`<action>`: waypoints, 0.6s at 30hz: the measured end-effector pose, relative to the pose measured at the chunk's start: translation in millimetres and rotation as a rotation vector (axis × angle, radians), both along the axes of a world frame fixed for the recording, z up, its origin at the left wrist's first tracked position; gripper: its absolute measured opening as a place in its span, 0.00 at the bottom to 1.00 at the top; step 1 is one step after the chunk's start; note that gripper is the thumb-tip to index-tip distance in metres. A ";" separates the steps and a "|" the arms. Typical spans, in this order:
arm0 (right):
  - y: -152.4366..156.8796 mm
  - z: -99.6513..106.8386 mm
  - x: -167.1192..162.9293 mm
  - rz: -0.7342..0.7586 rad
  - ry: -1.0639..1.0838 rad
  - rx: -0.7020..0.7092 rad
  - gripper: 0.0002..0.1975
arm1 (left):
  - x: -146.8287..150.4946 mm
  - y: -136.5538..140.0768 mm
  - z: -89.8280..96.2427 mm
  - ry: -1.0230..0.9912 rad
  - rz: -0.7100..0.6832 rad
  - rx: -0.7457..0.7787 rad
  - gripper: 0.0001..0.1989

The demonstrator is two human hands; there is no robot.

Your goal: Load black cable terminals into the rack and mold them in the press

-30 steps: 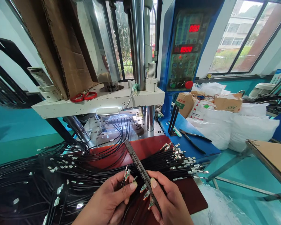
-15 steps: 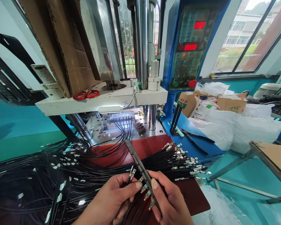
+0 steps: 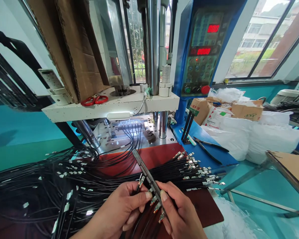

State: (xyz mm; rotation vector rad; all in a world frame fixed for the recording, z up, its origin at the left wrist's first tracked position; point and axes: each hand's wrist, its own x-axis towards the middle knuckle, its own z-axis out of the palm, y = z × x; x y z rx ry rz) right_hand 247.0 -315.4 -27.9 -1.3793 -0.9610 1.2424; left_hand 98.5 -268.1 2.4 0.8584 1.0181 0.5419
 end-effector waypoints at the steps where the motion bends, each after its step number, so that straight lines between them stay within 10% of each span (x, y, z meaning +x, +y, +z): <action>1: -0.5 2.2 0.5 -0.020 0.026 -0.024 0.21 | -1.5 -0.2 0.5 -0.007 -0.011 0.018 0.10; 18: -2.2 19.6 10.1 -0.123 0.023 -0.047 0.25 | -12.8 5.0 -2.0 -0.113 0.186 0.094 0.10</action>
